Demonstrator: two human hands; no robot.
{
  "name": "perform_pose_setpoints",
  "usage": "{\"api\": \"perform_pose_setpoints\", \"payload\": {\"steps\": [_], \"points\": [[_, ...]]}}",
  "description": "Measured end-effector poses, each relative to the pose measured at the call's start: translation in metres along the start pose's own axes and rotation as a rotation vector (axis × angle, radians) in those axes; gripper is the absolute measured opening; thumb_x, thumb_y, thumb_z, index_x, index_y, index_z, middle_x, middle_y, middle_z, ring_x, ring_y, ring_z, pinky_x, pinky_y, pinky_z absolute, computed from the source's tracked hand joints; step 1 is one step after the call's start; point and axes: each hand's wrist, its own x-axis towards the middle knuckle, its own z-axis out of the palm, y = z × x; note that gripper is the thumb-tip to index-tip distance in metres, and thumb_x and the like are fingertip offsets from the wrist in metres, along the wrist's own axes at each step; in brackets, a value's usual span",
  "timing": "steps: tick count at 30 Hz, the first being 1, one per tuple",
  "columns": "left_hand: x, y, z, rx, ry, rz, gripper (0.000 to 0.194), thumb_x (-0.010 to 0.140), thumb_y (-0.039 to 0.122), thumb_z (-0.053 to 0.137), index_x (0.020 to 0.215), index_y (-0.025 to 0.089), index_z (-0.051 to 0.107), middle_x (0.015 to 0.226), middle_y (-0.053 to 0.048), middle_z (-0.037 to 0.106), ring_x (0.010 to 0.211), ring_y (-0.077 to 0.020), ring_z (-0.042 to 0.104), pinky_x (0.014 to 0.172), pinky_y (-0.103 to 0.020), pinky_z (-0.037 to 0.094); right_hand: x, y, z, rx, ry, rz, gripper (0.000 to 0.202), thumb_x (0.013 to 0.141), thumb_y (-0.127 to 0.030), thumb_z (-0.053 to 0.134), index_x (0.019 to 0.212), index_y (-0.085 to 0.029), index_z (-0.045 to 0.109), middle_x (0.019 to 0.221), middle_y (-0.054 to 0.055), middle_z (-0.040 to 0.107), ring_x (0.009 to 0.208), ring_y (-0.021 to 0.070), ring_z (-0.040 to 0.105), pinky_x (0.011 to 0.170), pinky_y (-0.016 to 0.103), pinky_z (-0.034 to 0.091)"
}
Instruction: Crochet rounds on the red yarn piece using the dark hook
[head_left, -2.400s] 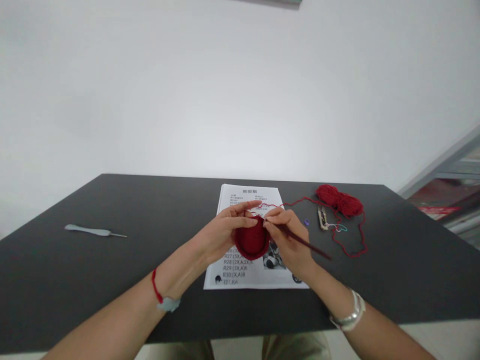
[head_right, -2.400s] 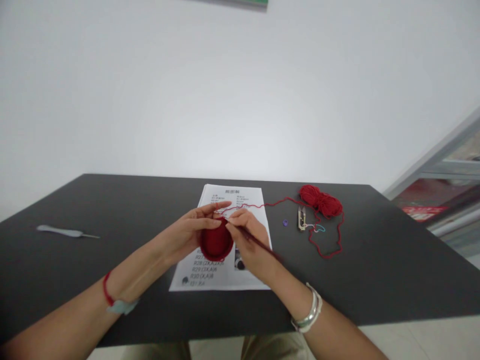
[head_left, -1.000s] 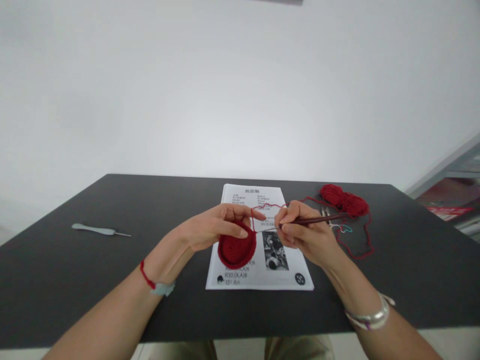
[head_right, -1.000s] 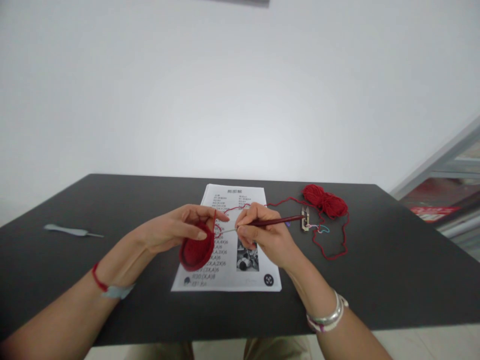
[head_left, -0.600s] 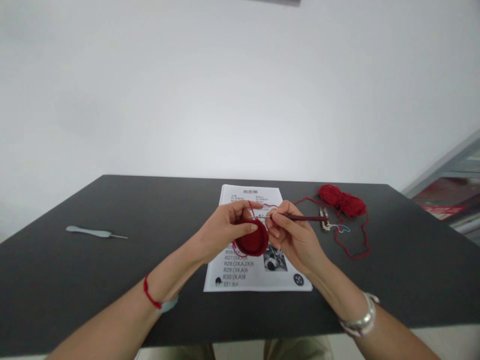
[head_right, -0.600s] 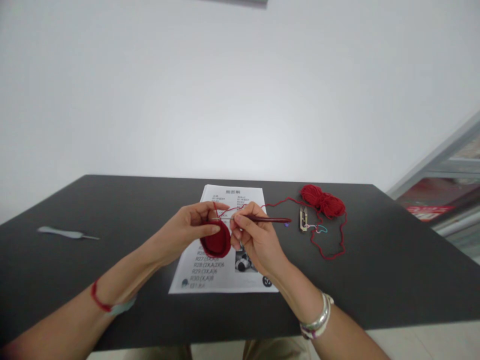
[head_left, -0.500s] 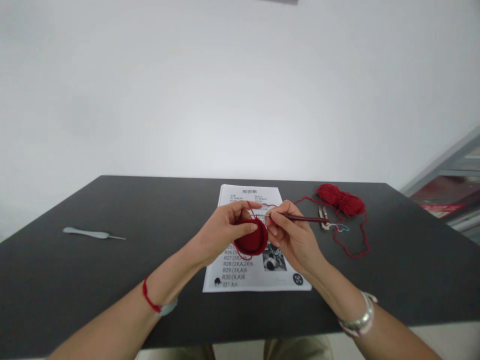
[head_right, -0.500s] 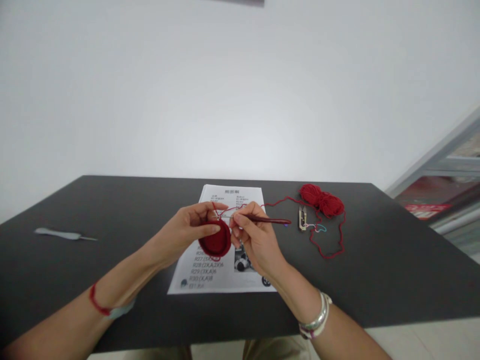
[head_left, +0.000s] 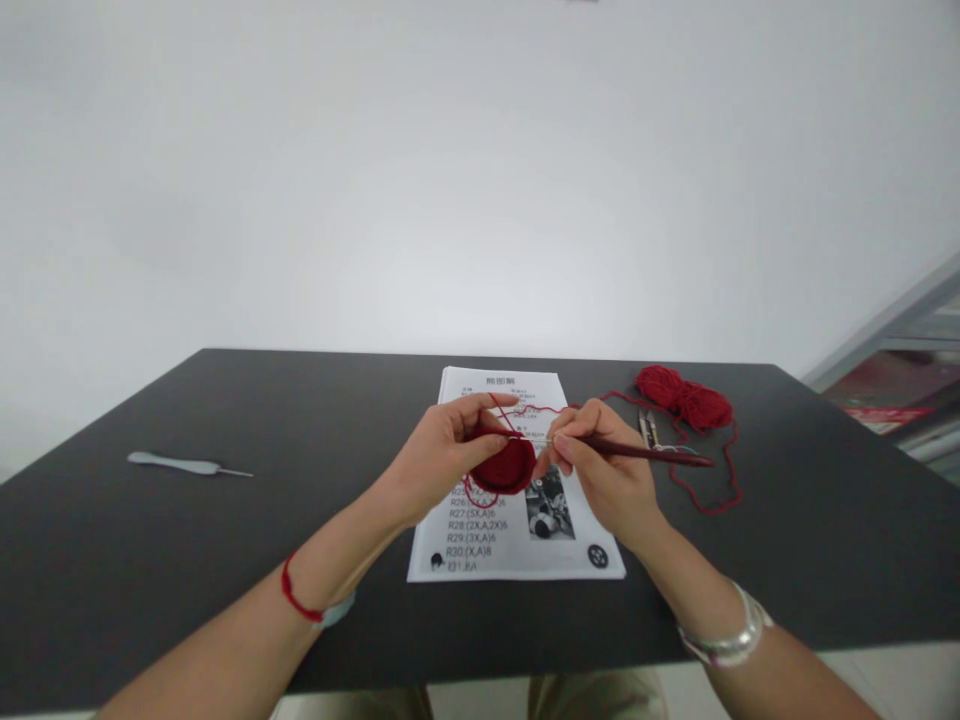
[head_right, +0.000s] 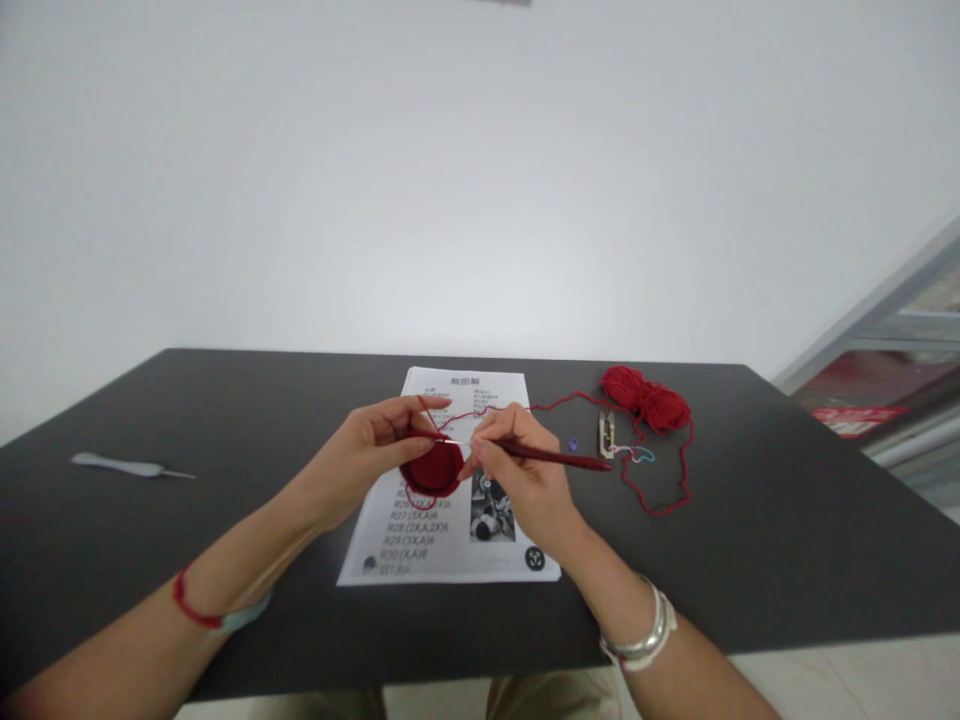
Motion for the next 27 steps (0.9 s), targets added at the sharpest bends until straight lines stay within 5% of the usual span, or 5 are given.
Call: {"api": "perform_pose_setpoints", "payload": {"steps": [19, 27], "points": [[-0.001, -0.007, 0.005, -0.111, 0.063, 0.006, 0.037, 0.063, 0.011, 0.073, 0.1, 0.017, 0.069, 0.07, 0.005, 0.059, 0.065, -0.0096, 0.053, 0.065, -0.024, 0.041, 0.007, 0.002, 0.011, 0.496, 0.1, 0.496, 0.024, 0.071, -0.022, 0.077, 0.065, -0.019, 0.053, 0.059, -0.005, 0.059, 0.045, 0.005, 0.042, 0.038, 0.012, 0.035], [-0.001, -0.006, 0.005, -0.099, 0.061, -0.021, 0.06, 0.064, 0.011, 0.073, 0.123, 0.013, 0.06, 0.067, 0.006, 0.059, 0.062, -0.0087, 0.053, 0.063, -0.023, 0.04, 0.004, -0.002, 0.014, 0.424, 0.104, 0.438, 0.021, 0.071, -0.022, 0.076, 0.069, -0.02, 0.055, 0.06, -0.004, 0.062, 0.046, 0.0058, 0.045, 0.04, 0.013, 0.034]]}}
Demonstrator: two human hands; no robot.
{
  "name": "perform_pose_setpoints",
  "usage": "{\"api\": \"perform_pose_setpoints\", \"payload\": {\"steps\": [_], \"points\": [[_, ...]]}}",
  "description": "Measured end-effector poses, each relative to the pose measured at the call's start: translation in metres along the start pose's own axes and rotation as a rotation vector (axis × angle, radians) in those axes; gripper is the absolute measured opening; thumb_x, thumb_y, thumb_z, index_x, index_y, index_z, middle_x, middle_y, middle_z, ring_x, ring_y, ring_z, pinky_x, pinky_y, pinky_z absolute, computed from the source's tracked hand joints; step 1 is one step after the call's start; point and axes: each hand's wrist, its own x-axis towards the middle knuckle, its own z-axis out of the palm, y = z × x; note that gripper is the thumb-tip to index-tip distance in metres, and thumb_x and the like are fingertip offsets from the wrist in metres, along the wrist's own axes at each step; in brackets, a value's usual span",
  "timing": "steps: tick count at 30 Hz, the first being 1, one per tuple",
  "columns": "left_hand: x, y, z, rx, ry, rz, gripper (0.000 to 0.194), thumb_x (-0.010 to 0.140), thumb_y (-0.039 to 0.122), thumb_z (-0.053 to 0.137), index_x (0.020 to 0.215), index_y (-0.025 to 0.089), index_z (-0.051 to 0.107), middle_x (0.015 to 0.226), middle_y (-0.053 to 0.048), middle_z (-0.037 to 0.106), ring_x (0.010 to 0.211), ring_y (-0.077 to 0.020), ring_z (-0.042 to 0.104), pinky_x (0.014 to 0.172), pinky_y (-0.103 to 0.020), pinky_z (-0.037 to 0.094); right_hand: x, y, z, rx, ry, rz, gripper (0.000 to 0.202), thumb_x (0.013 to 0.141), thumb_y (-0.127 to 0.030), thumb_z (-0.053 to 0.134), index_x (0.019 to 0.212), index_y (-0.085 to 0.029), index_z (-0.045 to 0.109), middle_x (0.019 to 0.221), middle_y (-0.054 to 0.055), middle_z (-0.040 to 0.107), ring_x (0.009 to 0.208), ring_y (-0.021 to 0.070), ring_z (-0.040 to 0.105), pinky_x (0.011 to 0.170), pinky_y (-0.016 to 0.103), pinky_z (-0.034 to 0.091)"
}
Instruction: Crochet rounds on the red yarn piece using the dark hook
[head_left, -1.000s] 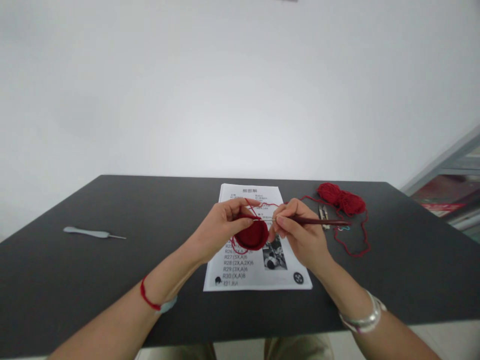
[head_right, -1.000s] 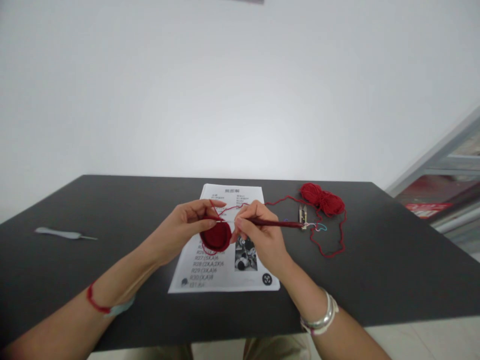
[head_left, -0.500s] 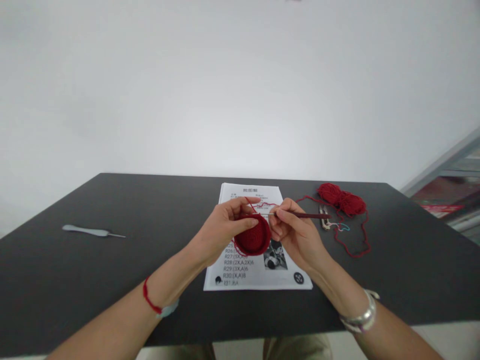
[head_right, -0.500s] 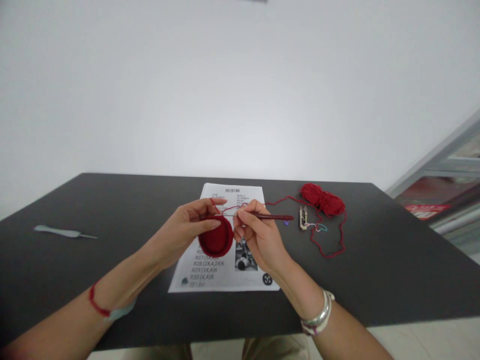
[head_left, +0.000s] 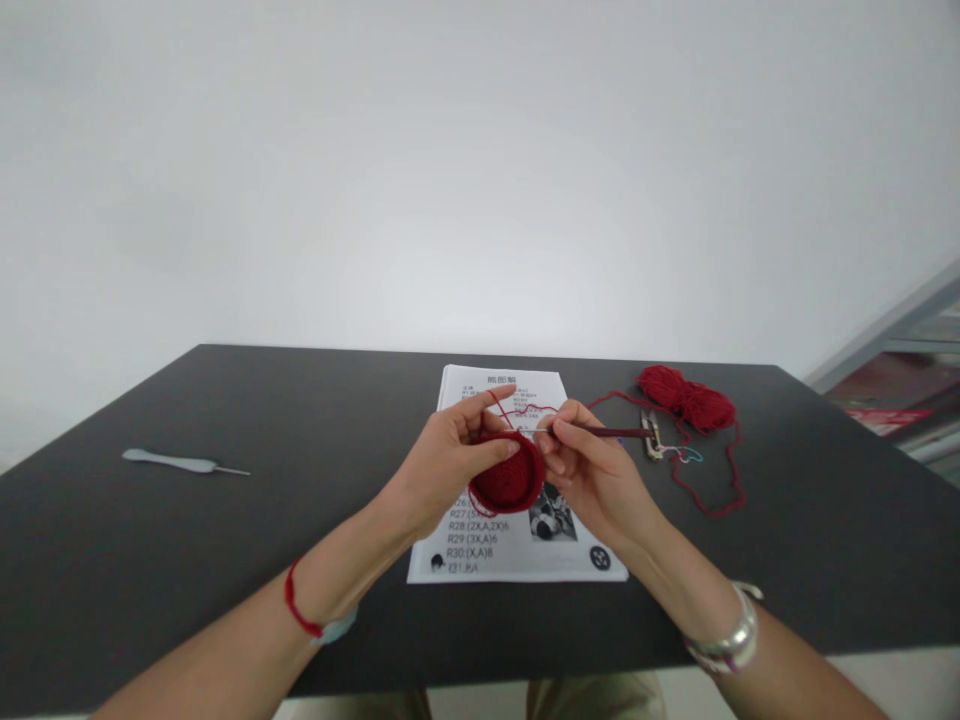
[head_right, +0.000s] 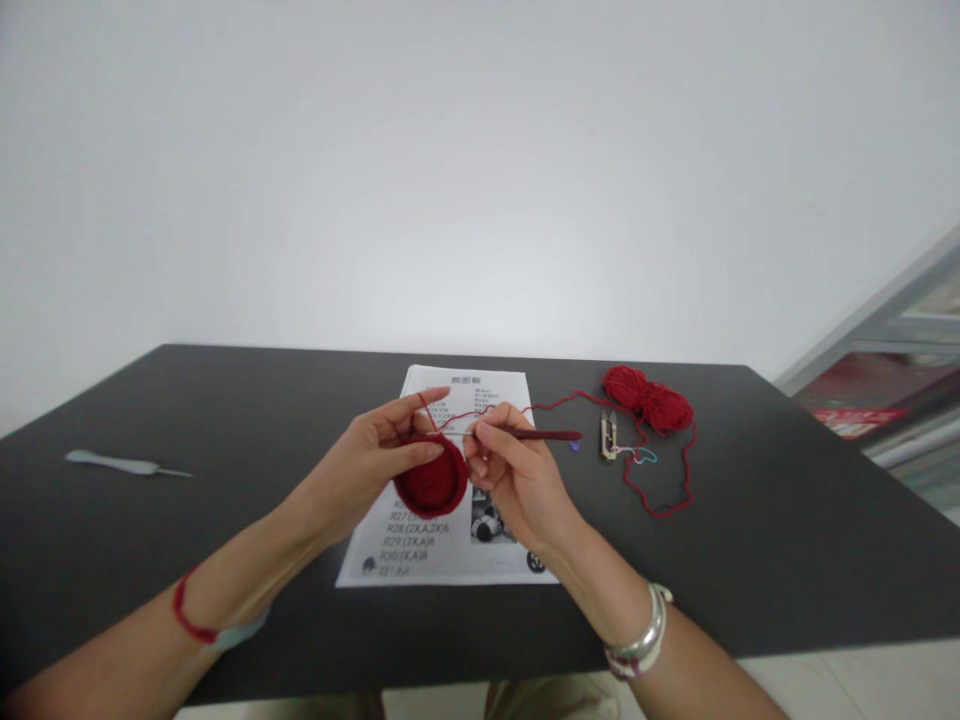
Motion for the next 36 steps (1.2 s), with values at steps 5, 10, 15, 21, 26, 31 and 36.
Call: {"api": "perform_pose_setpoints", "payload": {"steps": [5, 10, 15, 21, 26, 31, 36], "points": [[-0.001, 0.004, 0.001, 0.029, 0.009, -0.013, 0.066, 0.065, 0.012, 0.074, 0.129, 0.013, 0.056, 0.066, 0.006, 0.06, 0.062, -0.01, 0.054, 0.063, -0.025, 0.041, -0.005, 0.001, 0.005, -0.13, -0.003, -0.109, 0.018, 0.073, -0.025, 0.075, 0.072, -0.02, 0.057, 0.061, -0.004, 0.063, 0.047, 0.0059, 0.046, 0.043, 0.015, 0.035], [0.001, -0.001, -0.001, -0.008, -0.002, -0.01, 0.057, 0.064, 0.011, 0.074, 0.12, 0.013, 0.062, 0.069, 0.006, 0.062, 0.063, -0.009, 0.055, 0.063, -0.023, 0.041, 0.001, 0.003, 0.001, -0.002, 0.042, 0.0, 0.02, 0.071, -0.024, 0.077, 0.074, -0.02, 0.057, 0.061, -0.005, 0.062, 0.046, 0.005, 0.045, 0.04, 0.012, 0.031], [0.001, -0.003, 0.001, -0.026, 0.007, -0.004, 0.052, 0.064, 0.012, 0.074, 0.115, 0.014, 0.063, 0.068, 0.006, 0.062, 0.062, -0.0083, 0.055, 0.063, -0.023, 0.041, -0.001, 0.005, -0.001, -0.08, 0.021, -0.051, 0.016, 0.072, -0.028, 0.076, 0.076, -0.02, 0.063, 0.061, -0.004, 0.061, 0.047, 0.0057, 0.045, 0.041, 0.014, 0.033], [-0.004, 0.0, 0.008, 0.082, 0.034, 0.038, 0.045, 0.066, 0.01, 0.071, 0.11, 0.014, 0.064, 0.069, 0.006, 0.061, 0.065, -0.009, 0.056, 0.065, -0.023, 0.043, -0.003, 0.014, -0.007, -0.387, -0.015, -0.342, 0.007, 0.076, -0.021, 0.074, 0.077, -0.022, 0.067, 0.066, -0.004, 0.057, 0.055, 0.0077, 0.047, 0.05, 0.018, 0.039], [-0.004, -0.002, 0.007, 0.011, 0.068, 0.025, 0.038, 0.065, 0.011, 0.073, 0.103, 0.017, 0.068, 0.067, 0.007, 0.059, 0.062, -0.0071, 0.053, 0.061, -0.02, 0.041, 0.003, 0.014, -0.004, -0.105, 0.055, -0.208, 0.011, 0.073, -0.023, 0.075, 0.075, -0.023, 0.065, 0.07, -0.004, 0.061, 0.06, 0.0087, 0.053, 0.053, 0.018, 0.044], [-0.003, -0.007, 0.006, -0.13, 0.005, -0.069, 0.042, 0.062, 0.013, 0.077, 0.103, 0.017, 0.069, 0.066, 0.006, 0.062, 0.06, -0.0066, 0.054, 0.06, -0.02, 0.041, 0.003, 0.014, -0.003, -0.07, 0.057, -0.162, 0.013, 0.071, -0.024, 0.077, 0.075, -0.023, 0.065, 0.073, -0.004, 0.062, 0.066, 0.0095, 0.055, 0.061, 0.019, 0.047], [-0.006, -0.006, 0.011, -0.136, 0.028, -0.084, 0.042, 0.06, 0.009, 0.076, 0.101, 0.017, 0.07, 0.073, 0.001, 0.07, 0.065, -0.0089, 0.058, 0.066, -0.021, 0.043, 0.001, 0.018, -0.008, -0.296, -0.028, -0.331, 0.011, 0.071, -0.021, 0.077, 0.076, -0.024, 0.068, 0.077, -0.003, 0.06, 0.072, 0.0116, 0.052, 0.066, 0.021, 0.044]]}}
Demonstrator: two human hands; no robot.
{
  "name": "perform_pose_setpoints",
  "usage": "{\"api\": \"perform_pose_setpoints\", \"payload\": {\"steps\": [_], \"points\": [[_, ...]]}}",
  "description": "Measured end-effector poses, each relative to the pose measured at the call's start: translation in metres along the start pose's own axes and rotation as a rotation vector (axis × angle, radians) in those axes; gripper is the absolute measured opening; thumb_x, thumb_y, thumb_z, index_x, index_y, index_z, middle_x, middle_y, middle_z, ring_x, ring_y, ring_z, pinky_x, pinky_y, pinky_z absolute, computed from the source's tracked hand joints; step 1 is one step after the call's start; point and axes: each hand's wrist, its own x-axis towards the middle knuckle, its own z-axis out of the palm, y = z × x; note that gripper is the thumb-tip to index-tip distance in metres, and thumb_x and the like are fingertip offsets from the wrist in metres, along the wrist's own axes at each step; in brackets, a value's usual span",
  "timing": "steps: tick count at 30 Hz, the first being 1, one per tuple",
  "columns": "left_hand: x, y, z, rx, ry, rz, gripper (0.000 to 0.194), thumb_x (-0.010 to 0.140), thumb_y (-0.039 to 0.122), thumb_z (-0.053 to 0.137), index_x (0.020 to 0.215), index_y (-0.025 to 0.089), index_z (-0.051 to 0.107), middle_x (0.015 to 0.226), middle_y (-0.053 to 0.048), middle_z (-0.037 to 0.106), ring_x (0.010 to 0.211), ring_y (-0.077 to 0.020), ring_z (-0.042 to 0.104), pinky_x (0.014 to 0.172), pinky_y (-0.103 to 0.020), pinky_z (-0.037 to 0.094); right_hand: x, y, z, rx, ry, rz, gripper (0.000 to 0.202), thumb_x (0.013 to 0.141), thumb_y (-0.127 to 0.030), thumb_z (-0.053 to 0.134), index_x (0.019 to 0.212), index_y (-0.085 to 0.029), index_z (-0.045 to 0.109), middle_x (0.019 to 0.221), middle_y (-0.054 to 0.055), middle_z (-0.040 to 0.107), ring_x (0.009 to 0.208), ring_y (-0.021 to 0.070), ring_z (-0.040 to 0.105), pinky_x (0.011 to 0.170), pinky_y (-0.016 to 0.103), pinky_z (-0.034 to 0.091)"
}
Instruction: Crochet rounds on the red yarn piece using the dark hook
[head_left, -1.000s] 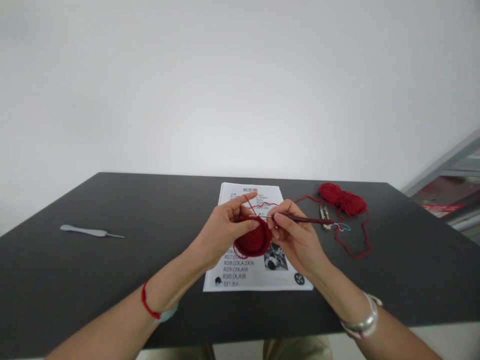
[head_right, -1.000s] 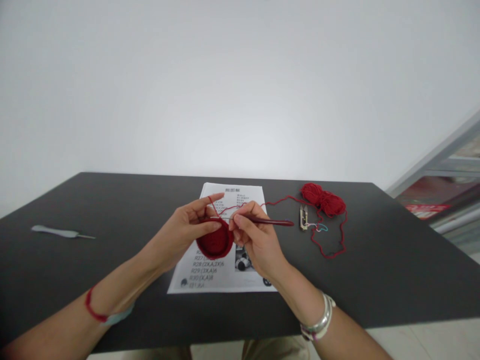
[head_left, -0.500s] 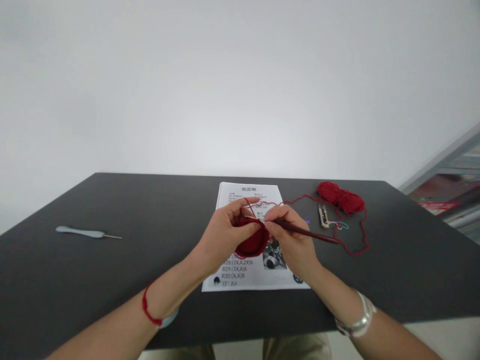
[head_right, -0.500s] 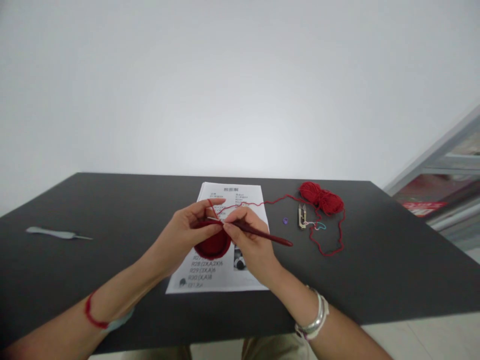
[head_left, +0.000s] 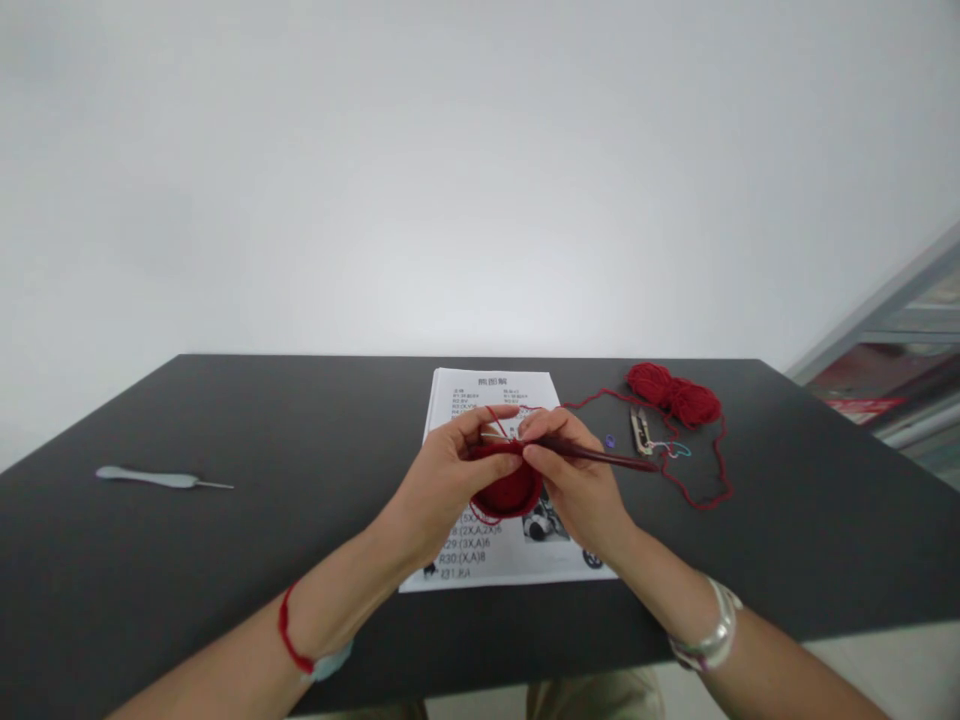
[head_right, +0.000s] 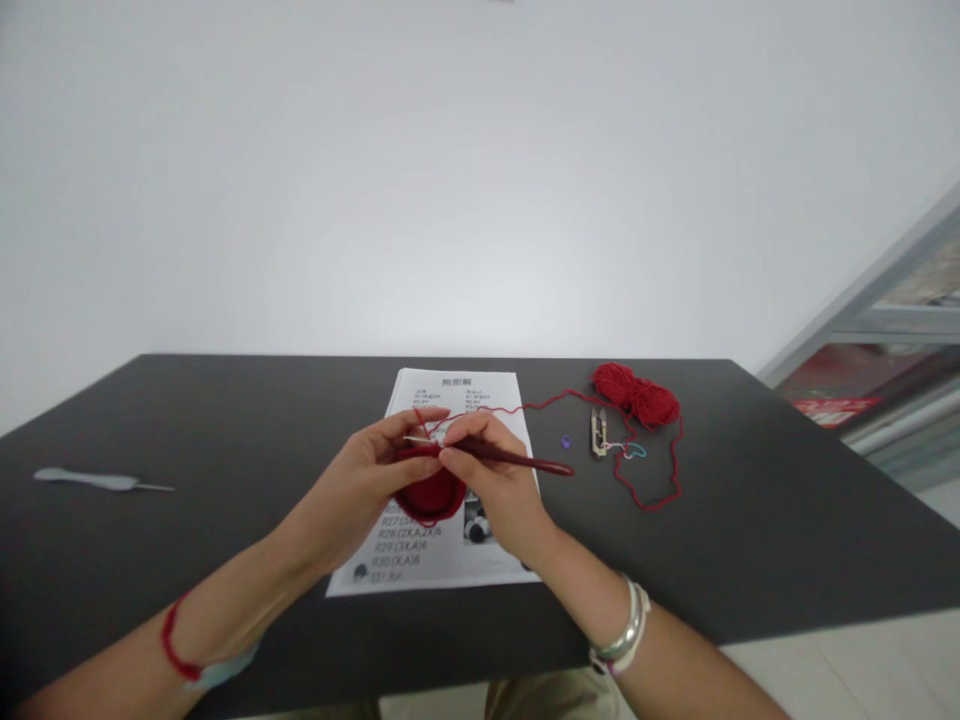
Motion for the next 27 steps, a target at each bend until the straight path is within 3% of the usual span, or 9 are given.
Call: {"api": "perform_pose_setpoints", "payload": {"steps": [3, 7, 13, 18, 23, 25, 27], "points": [[0.0, 0.001, 0.001, -0.041, 0.001, 0.003, 0.039, 0.06, 0.008, 0.076, 0.098, 0.017, 0.071, 0.076, 0.0, 0.072, 0.068, -0.0096, 0.06, 0.068, -0.022, 0.044, 0.001, 0.0, 0.0, 0.012, -0.005, 0.025, 0.015, 0.069, -0.017, 0.078, 0.076, -0.025, 0.068, 0.076, -0.004, 0.061, 0.071, 0.0112, 0.053, 0.065, 0.021, 0.043], [0.002, -0.001, -0.002, -0.174, -0.032, -0.048, 0.039, 0.061, 0.011, 0.078, 0.099, 0.016, 0.072, 0.081, -0.002, 0.073, 0.073, -0.0113, 0.063, 0.072, -0.022, 0.046, 0.003, -0.004, 0.002, 0.186, 0.06, 0.164, 0.016, 0.064, -0.015, 0.08, 0.072, -0.023, 0.068, 0.078, -0.004, 0.066, 0.073, 0.0105, 0.059, 0.067, 0.02, 0.046], [0.005, -0.002, -0.005, -0.268, -0.062, -0.151, 0.046, 0.059, 0.008, 0.079, 0.104, 0.016, 0.071, 0.076, -0.001, 0.072, 0.07, -0.0117, 0.063, 0.073, -0.023, 0.047, 0.006, -0.005, 0.0, 0.33, 0.023, 0.271, 0.019, 0.062, -0.014, 0.08, 0.07, -0.023, 0.066, 0.076, -0.005, 0.068, 0.072, 0.0106, 0.062, 0.07, 0.022, 0.049], [0.005, 0.0, -0.005, -0.222, -0.08, -0.154, 0.056, 0.059, 0.009, 0.079, 0.113, 0.016, 0.067, 0.08, -0.003, 0.072, 0.071, -0.0121, 0.063, 0.072, -0.025, 0.047, 0.006, -0.007, -0.002, 0.192, -0.002, 0.16, 0.015, 0.065, -0.016, 0.079, 0.07, -0.022, 0.066, 0.076, -0.003, 0.063, 0.072, 0.0112, 0.057, 0.067, 0.022, 0.045], [0.005, 0.001, -0.007, -0.008, 0.001, -0.014, 0.063, 0.061, 0.01, 0.078, 0.121, 0.014, 0.062, 0.068, 0.003, 0.067, 0.059, -0.0083, 0.056, 0.061, -0.022, 0.041, 0.006, -0.009, -0.009, -0.2, -0.047, -0.138, 0.002, 0.076, -0.021, 0.07, 0.075, -0.022, 0.069, 0.074, -0.001, 0.061, 0.071, 0.0138, 0.053, 0.065, 0.027, 0.043], [0.006, 0.002, -0.008, 0.019, 0.013, 0.002, 0.067, 0.061, 0.011, 0.077, 0.126, 0.013, 0.059, 0.068, 0.002, 0.067, 0.06, -0.0089, 0.056, 0.062, -0.022, 0.041, 0.006, -0.009, -0.009, -0.26, -0.032, -0.146, 0.001, 0.078, -0.022, 0.069, 0.079, -0.022, 0.068, 0.07, -0.001, 0.062, 0.064, 0.0131, 0.053, 0.06, 0.026, 0.043], [0.006, 0.003, -0.009, 0.018, 0.008, 0.012, 0.071, 0.062, 0.012, 0.076, 0.13, 0.012, 0.056, 0.068, 0.003, 0.066, 0.06, -0.0088, 0.056, 0.062, -0.023, 0.041, 0.006, -0.01, -0.008, -0.173, -0.01, -0.061, 0.007, 0.077, -0.024, 0.071, 0.081, -0.022, 0.066, 0.067, -0.002, 0.065, 0.056, 0.0119, 0.053, 0.052, 0.025, 0.042]]}}
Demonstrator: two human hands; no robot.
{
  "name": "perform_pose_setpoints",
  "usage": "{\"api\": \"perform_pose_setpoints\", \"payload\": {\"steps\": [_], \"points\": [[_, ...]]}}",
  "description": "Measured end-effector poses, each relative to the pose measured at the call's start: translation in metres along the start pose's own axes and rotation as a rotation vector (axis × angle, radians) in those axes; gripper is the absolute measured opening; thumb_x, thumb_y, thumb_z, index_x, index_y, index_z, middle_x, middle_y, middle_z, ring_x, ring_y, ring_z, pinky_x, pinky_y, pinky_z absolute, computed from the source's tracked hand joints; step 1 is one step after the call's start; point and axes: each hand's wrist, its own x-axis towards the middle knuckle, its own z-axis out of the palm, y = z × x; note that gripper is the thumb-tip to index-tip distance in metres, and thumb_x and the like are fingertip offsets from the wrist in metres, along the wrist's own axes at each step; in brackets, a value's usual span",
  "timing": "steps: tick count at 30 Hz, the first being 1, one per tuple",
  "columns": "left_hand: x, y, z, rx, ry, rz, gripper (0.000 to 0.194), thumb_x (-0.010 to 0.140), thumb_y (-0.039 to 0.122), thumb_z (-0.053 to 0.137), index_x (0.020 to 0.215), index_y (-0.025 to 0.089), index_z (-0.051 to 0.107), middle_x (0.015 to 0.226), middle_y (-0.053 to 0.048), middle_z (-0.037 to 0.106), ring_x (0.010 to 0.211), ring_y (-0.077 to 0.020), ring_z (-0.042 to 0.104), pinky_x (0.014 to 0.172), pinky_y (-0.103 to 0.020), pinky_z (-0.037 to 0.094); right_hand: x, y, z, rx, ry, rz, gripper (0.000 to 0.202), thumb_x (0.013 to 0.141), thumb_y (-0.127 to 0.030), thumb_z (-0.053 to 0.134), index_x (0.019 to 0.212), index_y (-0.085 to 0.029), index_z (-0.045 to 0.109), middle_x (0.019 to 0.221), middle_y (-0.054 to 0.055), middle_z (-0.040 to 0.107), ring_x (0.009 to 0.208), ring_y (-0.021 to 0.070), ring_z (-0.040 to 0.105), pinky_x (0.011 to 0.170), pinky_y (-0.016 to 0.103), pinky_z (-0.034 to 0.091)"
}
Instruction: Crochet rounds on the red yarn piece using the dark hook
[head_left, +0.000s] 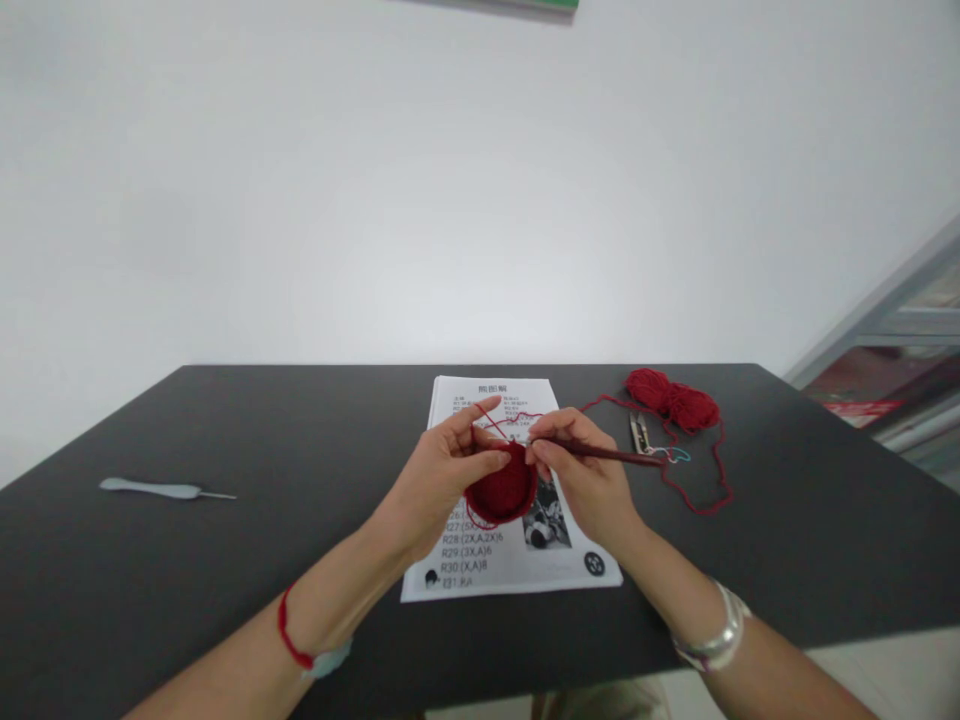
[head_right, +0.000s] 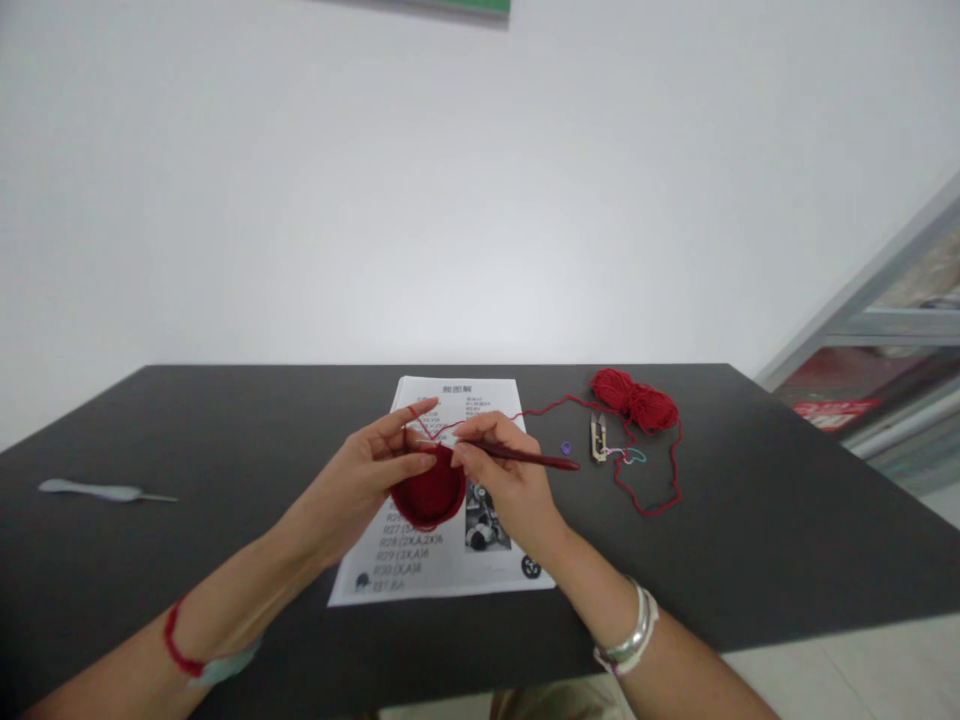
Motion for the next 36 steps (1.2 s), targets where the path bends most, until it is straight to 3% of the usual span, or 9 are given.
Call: {"api": "perform_pose_setpoints", "payload": {"steps": [3, 7, 13, 20, 29, 34, 36], "points": [[0.0, 0.002, -0.001, 0.01, -0.007, 0.018, 0.073, 0.063, 0.013, 0.076, 0.132, 0.012, 0.054, 0.067, 0.003, 0.066, 0.059, -0.009, 0.055, 0.061, -0.023, 0.04, 0.002, -0.005, 0.002, 0.144, -0.003, 0.112, 0.014, 0.073, -0.027, 0.075, 0.073, -0.02, 0.062, 0.064, -0.001, 0.068, 0.05, 0.0111, 0.054, 0.046, 0.023, 0.041], [0.0, 0.003, -0.002, 0.064, -0.008, 0.026, 0.068, 0.062, 0.012, 0.075, 0.128, 0.01, 0.056, 0.067, 0.003, 0.067, 0.06, -0.0093, 0.057, 0.062, -0.024, 0.041, 0.005, -0.007, -0.002, 0.151, -0.066, 0.093, 0.016, 0.072, -0.023, 0.074, 0.067, -0.02, 0.06, 0.059, -0.002, 0.067, 0.045, 0.0103, 0.053, 0.044, 0.023, 0.04], [0.001, 0.001, -0.002, 0.101, 0.01, 0.04, 0.062, 0.063, 0.011, 0.073, 0.123, 0.011, 0.059, 0.068, 0.004, 0.067, 0.06, -0.0087, 0.057, 0.061, -0.023, 0.042, 0.003, 0.0, -0.009, 0.058, -0.097, -0.049, 0.015, 0.077, -0.014, 0.067, 0.069, -0.021, 0.057, 0.059, -0.004, 0.06, 0.049, 0.0107, 0.053, 0.047, 0.023, 0.04], [0.001, 0.002, 0.0, 0.143, 0.049, 0.065, 0.063, 0.063, 0.012, 0.072, 0.124, 0.009, 0.058, 0.067, 0.003, 0.066, 0.059, -0.0101, 0.056, 0.059, -0.023, 0.042, -0.005, -0.002, -0.008, -0.262, -0.053, -0.247, 0.015, 0.078, -0.011, 0.063, 0.072, -0.023, 0.056, 0.064, -0.004, 0.059, 0.056, 0.0125, 0.054, 0.052, 0.026, 0.041], [0.0, 0.0, 0.0, 0.277, 0.124, 0.121, 0.057, 0.065, 0.017, 0.073, 0.12, 0.01, 0.062, 0.067, 0.002, 0.067, 0.06, -0.0132, 0.057, 0.062, -0.027, 0.045, -0.011, 0.001, -0.001, -0.752, -0.174, -0.715, 0.023, 0.08, -0.003, 0.056, 0.083, -0.026, 0.056, 0.069, 0.0, 0.061, 0.058, 0.0143, 0.058, 0.051, 0.026, 0.045], [0.0, -0.002, 0.001, 0.3, 0.124, 0.102, 0.059, 0.064, 0.016, 0.073, 0.122, 0.01, 0.062, 0.066, 0.001, 0.069, 0.061, -0.0142, 0.058, 0.065, -0.028, 0.046, -0.009, 0.004, 0.0, -0.762, -0.174, -0.701, 0.021, 0.085, -0.005, 0.053, 0.087, -0.025, 0.056, 0.073, 0.002, 0.062, 0.064, 0.0153, 0.06, 0.057, 0.027, 0.05], [0.001, -0.001, 0.001, 0.228, 0.087, 0.053, 0.063, 0.063, 0.015, 0.075, 0.124, 0.008, 0.06, 0.063, 0.002, 0.067, 0.059, -0.0128, 0.057, 0.063, -0.027, 0.044, -0.007, 0.005, -0.001, -0.757, -0.232, -0.693, 0.02, 0.086, -0.005, 0.053, 0.086, -0.025, 0.058, 0.075, 0.002, 0.062, 0.065, 0.0153, 0.059, 0.056, 0.026, 0.048]]}}
